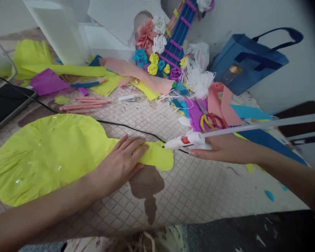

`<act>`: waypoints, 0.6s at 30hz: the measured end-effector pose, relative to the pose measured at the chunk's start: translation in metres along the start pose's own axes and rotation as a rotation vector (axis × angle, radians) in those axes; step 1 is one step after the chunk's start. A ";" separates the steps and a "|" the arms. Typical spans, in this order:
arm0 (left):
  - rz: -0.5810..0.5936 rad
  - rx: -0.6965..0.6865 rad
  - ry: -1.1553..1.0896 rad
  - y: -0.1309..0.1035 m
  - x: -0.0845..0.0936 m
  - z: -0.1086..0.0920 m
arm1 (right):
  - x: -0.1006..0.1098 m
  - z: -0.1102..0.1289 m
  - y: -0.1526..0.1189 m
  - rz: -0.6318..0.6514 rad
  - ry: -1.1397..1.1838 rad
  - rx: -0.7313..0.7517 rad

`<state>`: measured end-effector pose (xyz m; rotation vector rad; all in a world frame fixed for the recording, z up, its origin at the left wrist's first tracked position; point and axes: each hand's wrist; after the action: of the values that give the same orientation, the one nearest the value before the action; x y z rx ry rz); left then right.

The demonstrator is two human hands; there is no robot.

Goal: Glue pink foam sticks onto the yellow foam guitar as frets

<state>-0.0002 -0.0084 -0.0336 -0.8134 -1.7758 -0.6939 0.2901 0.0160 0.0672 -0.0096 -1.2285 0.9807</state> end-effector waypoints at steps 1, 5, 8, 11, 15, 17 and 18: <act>0.003 0.001 0.003 0.000 0.000 0.000 | 0.000 0.000 0.000 0.019 -0.002 -0.013; 0.010 -0.001 0.016 0.000 -0.001 0.000 | 0.001 0.003 0.000 0.073 -0.003 -0.054; 0.008 -0.002 0.011 0.000 -0.002 0.001 | 0.003 0.005 0.002 0.083 0.022 -0.039; 0.012 0.000 0.010 0.001 -0.001 0.000 | 0.004 0.006 0.003 0.089 0.057 -0.016; 0.021 0.002 0.024 0.001 -0.001 0.000 | 0.005 0.005 0.003 0.093 0.045 -0.018; 0.018 0.001 0.030 0.001 -0.001 0.000 | 0.006 0.004 0.003 0.108 0.031 -0.037; 0.016 0.001 0.031 0.001 -0.001 0.001 | 0.006 0.004 0.003 0.116 0.021 -0.049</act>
<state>0.0009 -0.0073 -0.0347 -0.8114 -1.7395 -0.6921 0.2845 0.0197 0.0719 -0.1301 -1.2433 1.0479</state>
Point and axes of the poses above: each hand's wrist, its own y-axis towards the middle knuckle, its own x-axis out of the back of the hand, z = x × y, and after that the axes turned 13 degrees about z, right-handed
